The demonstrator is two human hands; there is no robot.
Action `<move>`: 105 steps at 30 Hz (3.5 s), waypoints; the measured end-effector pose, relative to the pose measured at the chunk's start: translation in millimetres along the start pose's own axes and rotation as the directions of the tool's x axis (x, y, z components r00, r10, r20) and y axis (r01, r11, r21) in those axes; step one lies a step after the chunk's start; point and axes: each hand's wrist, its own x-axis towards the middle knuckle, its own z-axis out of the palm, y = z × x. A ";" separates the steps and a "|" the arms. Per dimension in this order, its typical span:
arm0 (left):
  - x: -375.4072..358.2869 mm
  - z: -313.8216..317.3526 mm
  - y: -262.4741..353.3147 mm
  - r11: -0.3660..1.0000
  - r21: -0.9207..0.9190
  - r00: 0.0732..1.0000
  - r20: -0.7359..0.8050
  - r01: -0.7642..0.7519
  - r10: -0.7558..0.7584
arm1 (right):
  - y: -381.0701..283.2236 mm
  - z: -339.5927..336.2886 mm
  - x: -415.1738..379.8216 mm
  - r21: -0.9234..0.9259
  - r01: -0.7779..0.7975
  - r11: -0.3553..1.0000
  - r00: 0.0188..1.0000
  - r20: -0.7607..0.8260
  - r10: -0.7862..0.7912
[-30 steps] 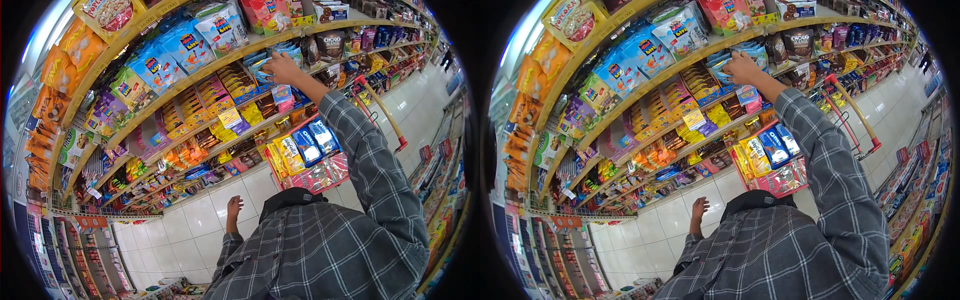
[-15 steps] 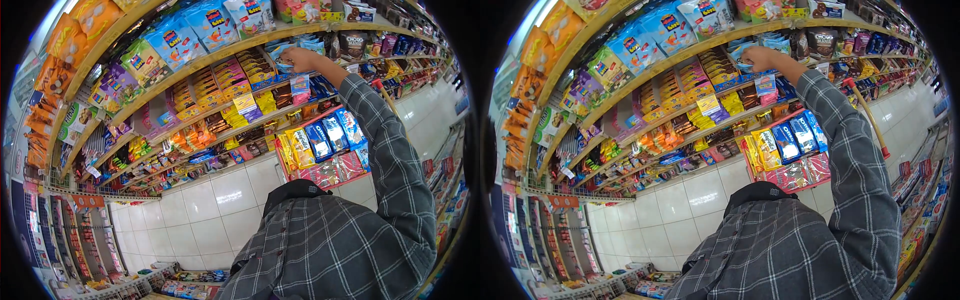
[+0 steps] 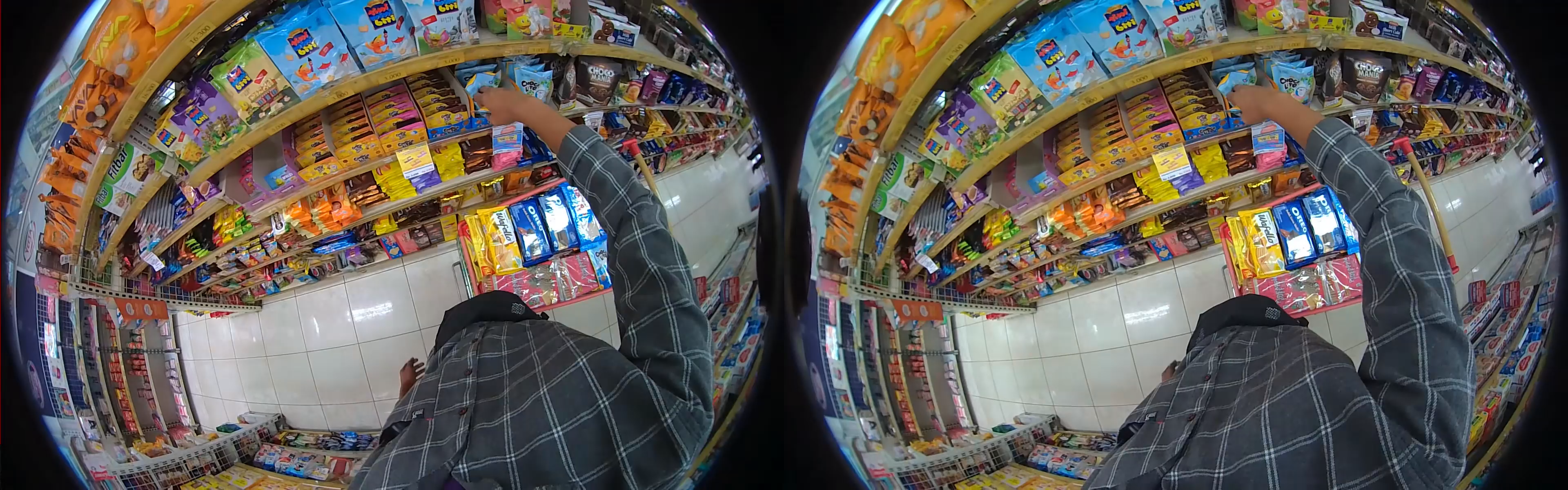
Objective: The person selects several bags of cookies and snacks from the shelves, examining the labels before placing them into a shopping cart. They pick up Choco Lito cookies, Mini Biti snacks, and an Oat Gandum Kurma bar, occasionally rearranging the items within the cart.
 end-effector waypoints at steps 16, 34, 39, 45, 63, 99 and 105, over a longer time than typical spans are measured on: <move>41.1 -18.6 -87.8 0.664 0.654 0.928 0.186 -0.362 0.323 | -17.9 -47.9 -65.2 -0.044 -0.083 0.996 0.972 -0.223 0.071; -223.6 88.3 485.6 0.083 0.067 0.100 0.313 -0.994 0.945 | -129.8 -45.7 -261.5 0.037 0.273 0.961 0.844 -0.489 -0.221; -235.0 126.5 501.6 -0.002 -0.104 -0.046 0.423 -0.995 0.905 | -173.3 -56.2 -297.9 -0.083 0.340 0.937 0.746 -0.582 -0.323; -235.5 153.9 482.4 -0.046 -0.349 -0.123 0.201 -0.936 0.972 | -188.4 -56.6 -339.8 -0.023 0.261 0.965 0.674 -0.712 -0.199; -268.6 243.9 484.5 -0.136 -0.274 -0.171 0.106 -0.952 0.980 | -71.7 21.0 -335.5 0.671 0.723 0.166 0.637 -0.740 0.216; -278.5 348.6 463.8 0.288 -0.517 0.084 0.382 -0.806 0.920 | -3.0 41.6 -403.9 0.245 0.613 0.751 0.482 -0.869 -0.110; -276.2 347.5 463.5 0.301 -0.496 0.103 0.388 -0.814 0.916 | -4.0 44.3 -402.7 0.244 0.622 0.744 0.476 -0.872 -0.112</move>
